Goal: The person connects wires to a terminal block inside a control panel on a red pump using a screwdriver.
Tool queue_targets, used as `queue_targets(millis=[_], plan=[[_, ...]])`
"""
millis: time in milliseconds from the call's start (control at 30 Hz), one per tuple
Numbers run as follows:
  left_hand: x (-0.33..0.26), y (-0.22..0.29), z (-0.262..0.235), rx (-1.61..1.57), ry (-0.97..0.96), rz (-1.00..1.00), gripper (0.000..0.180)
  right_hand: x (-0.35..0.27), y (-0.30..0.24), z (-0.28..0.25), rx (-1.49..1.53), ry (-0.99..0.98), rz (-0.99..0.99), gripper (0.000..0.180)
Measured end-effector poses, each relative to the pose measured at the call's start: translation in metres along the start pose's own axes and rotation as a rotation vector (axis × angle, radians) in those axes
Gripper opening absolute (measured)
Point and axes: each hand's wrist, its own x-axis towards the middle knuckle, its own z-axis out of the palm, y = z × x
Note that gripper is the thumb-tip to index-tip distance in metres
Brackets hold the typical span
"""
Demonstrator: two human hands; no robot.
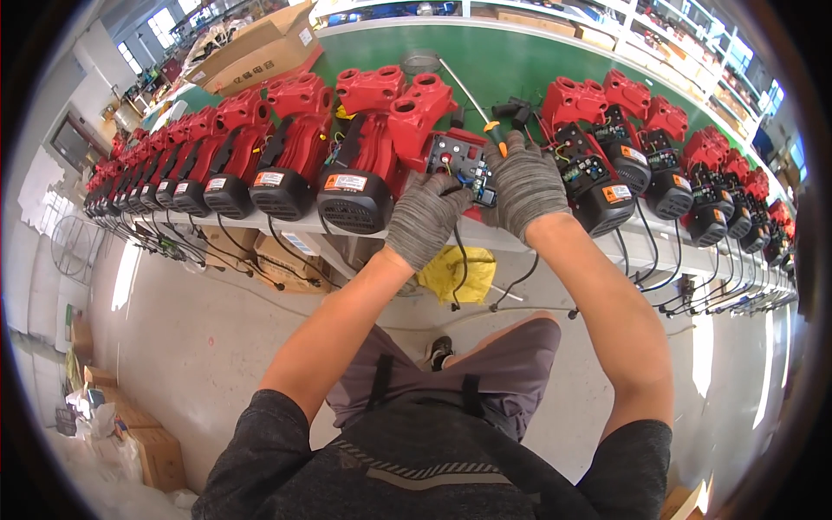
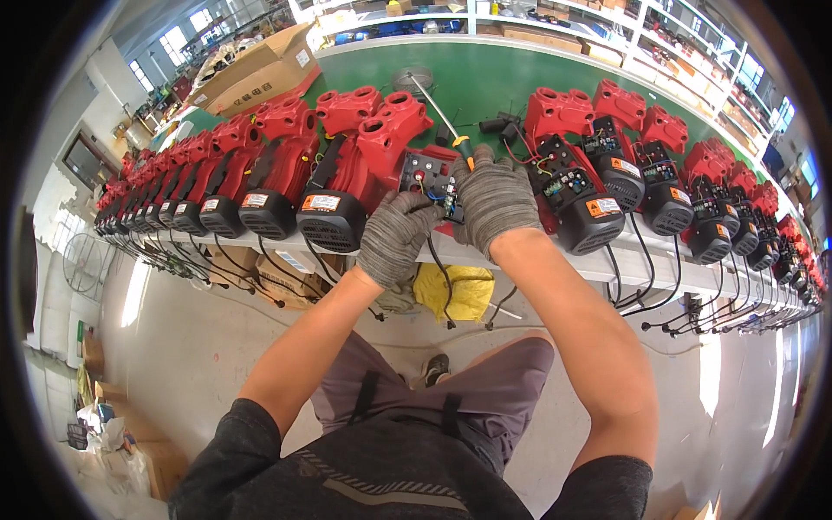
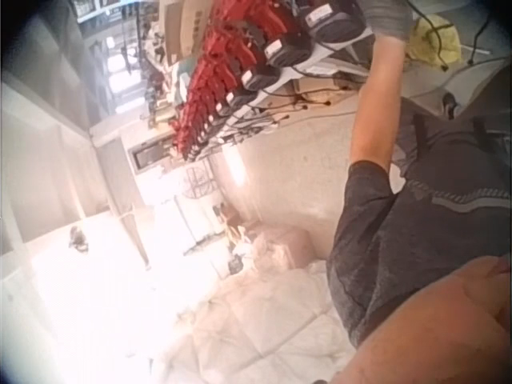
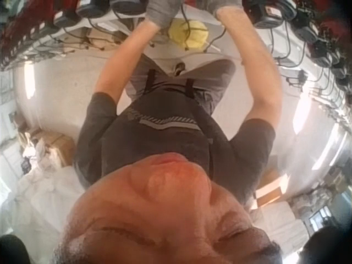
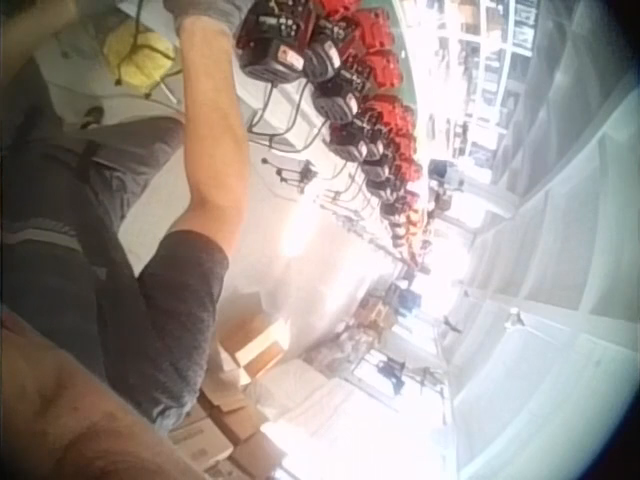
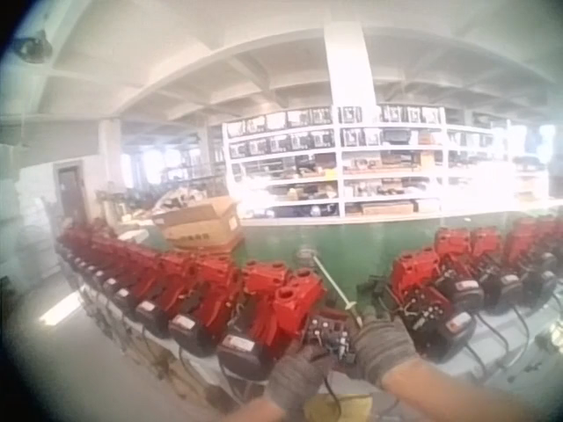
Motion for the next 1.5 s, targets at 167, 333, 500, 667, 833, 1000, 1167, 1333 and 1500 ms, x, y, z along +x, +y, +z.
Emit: queue_targets(millis=[167, 333, 500, 667, 833, 1000, 1167, 1333, 1500], plan=[[0.013, 0.011, -0.017, 0.189, 0.067, 0.014, 0.025, -0.003, 0.004, -0.002, 0.006, -0.076, 0.025, 0.097], [0.008, 0.011, 0.0, -0.244, 0.286, -0.303, 0.042, -0.01, 0.009, 0.012, 0.125, 0.087, 0.046, 0.096], [0.06, 0.005, -0.03, -0.073, 0.509, -0.306, 0.059, -0.024, 0.027, 0.041, 0.49, 0.27, 0.148, 0.097], [0.088, -0.058, -0.038, -0.258, 0.109, -0.458, 0.064, -0.038, 0.027, 0.054, 0.461, 0.348, 0.119, 0.089], [0.087, -0.032, -0.046, 0.051, 0.058, -0.539, 0.058, -0.032, 0.055, 0.061, 0.479, 0.313, 0.036, 0.088], [0.075, 0.002, -0.047, 0.191, 0.071, -0.598, 0.061, -0.035, 0.073, 0.061, 0.593, 0.191, 0.038, 0.093], [0.069, 0.015, -0.049, 0.243, 0.046, -0.626, 0.064, -0.043, 0.075, 0.06, 0.419, 0.276, 0.003, 0.077], [0.052, 0.02, -0.061, 0.19, 0.469, -0.102, 0.045, -0.068, 0.069, 0.062, 0.628, 0.524, 0.035, 0.051], [0.016, 0.057, -0.046, -0.293, 0.092, -0.184, 0.031, -0.105, 0.045, 0.041, 1.107, 0.36, 0.032, 0.04]])
